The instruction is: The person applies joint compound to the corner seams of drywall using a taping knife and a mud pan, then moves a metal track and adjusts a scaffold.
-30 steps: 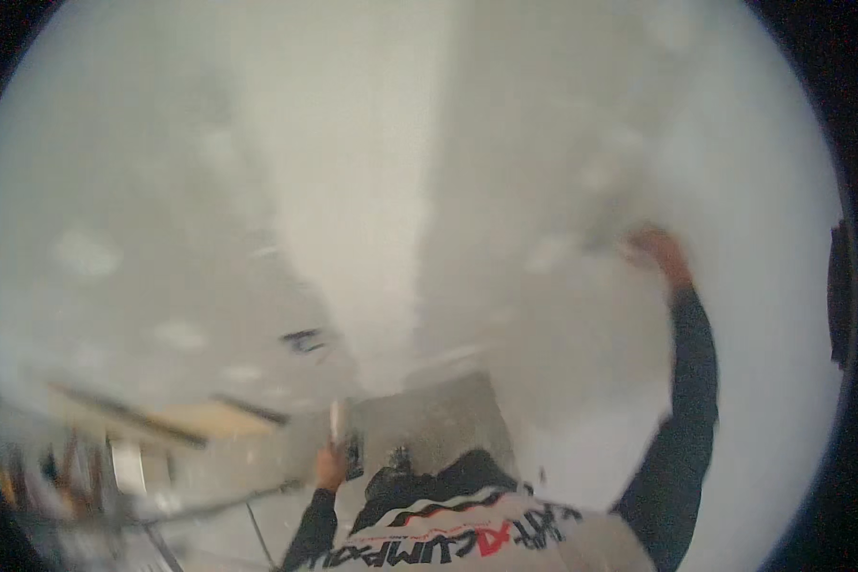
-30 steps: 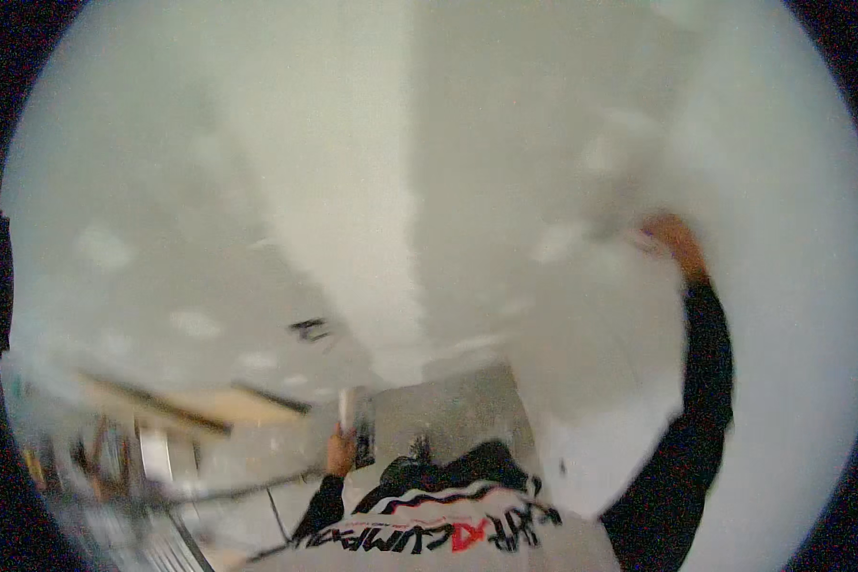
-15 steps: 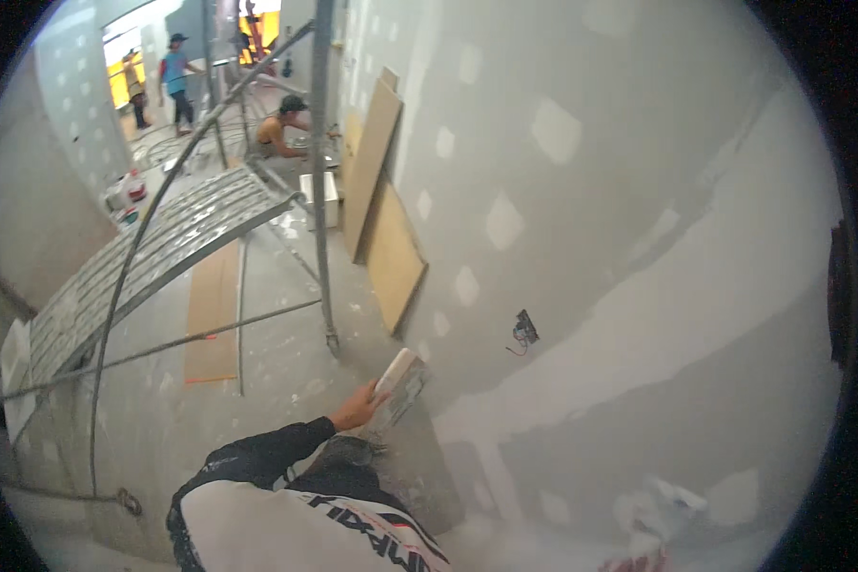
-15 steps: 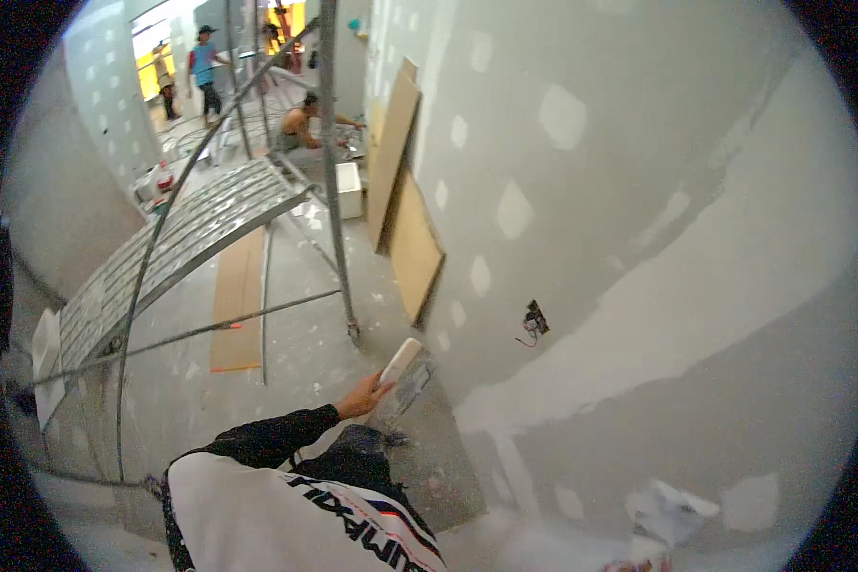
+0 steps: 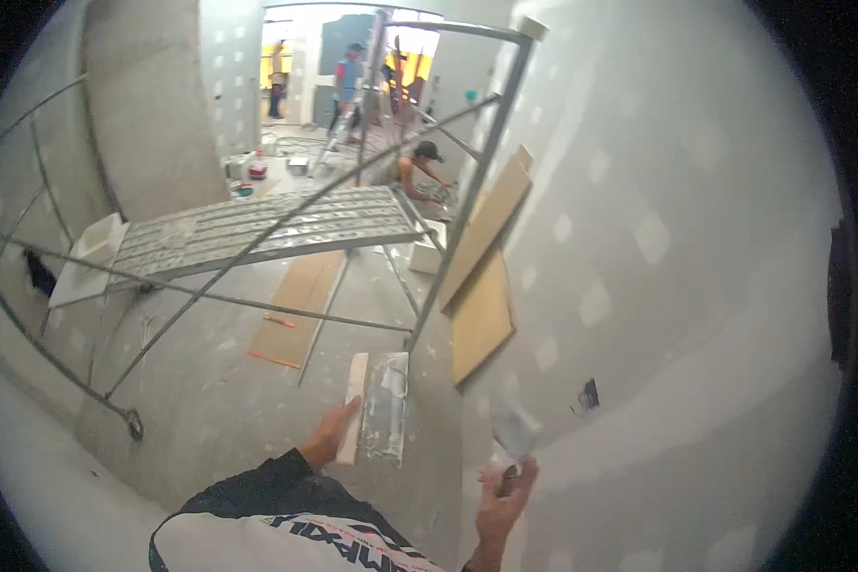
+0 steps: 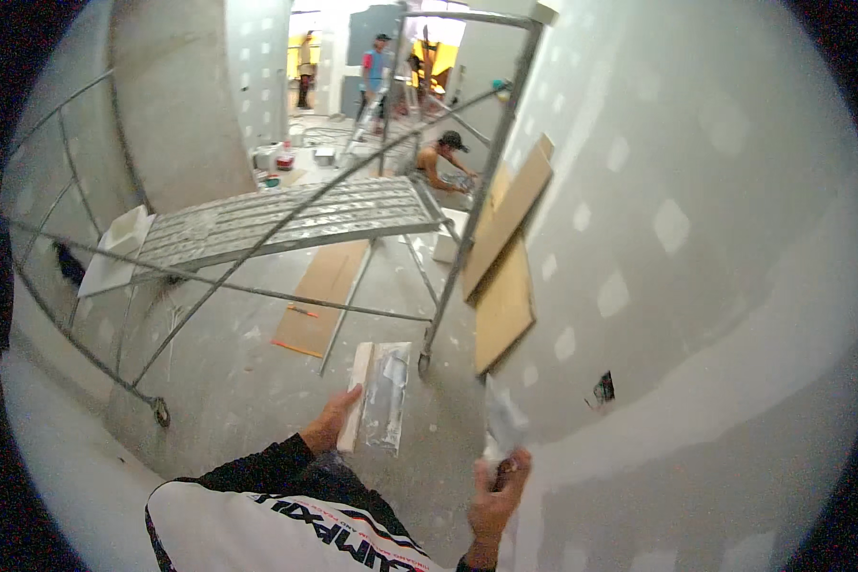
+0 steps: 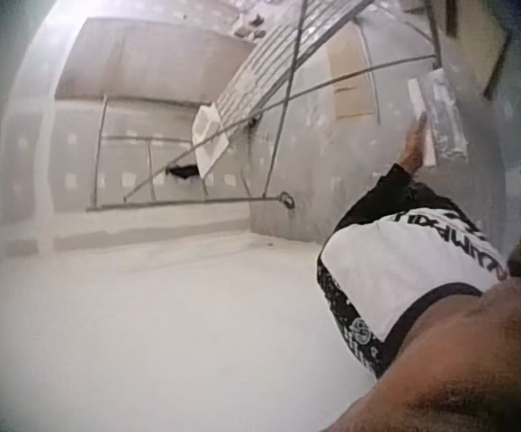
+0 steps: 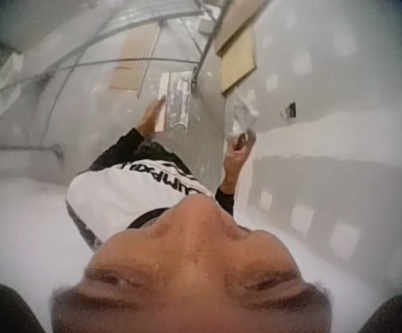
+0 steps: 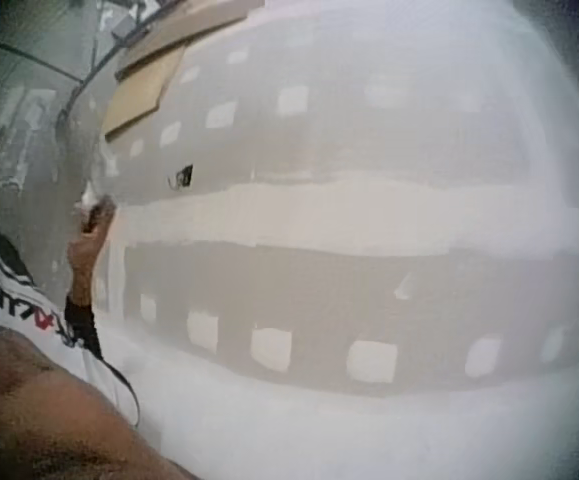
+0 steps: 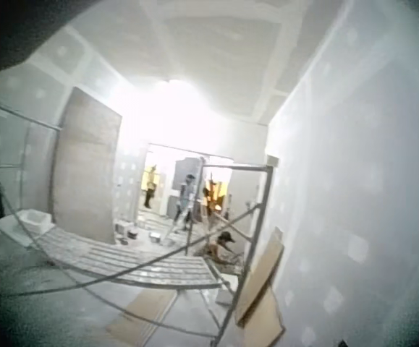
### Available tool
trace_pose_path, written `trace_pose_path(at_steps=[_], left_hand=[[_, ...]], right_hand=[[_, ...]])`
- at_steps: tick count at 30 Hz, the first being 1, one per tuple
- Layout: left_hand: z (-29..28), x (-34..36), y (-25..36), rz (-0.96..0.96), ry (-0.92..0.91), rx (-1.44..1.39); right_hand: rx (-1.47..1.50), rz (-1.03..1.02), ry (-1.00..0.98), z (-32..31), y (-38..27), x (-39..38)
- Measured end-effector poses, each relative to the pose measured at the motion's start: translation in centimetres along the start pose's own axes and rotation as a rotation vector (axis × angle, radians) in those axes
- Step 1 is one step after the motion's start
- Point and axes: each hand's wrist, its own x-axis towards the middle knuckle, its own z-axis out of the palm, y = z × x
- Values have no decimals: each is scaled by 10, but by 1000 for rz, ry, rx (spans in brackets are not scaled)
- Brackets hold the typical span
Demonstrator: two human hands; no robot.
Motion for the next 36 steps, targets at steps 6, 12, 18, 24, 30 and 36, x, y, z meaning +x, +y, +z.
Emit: trace_pose_path(at_steps=[6,12,18,24,30,36], left_hand=[[-39,-45,55,-53,-193,-274],[-126,-83,121,75,-234,-399],[-234,-132,198,273,77,-202],[-361,-188,267,595,653,822],[-378,-234,337,624,483,-63],[-390,-285,357,625,805,-45]], right_hand=[[-412,-522,-466,125,-35,10],[-377,-712,-638,253,-33,2],[-370,-877,-682,385,-60,-12],[-192,-991,-774,541,-77,-15],[-218,-1096,-791,657,-94,13],[-72,-882,-782,710,-106,17]])
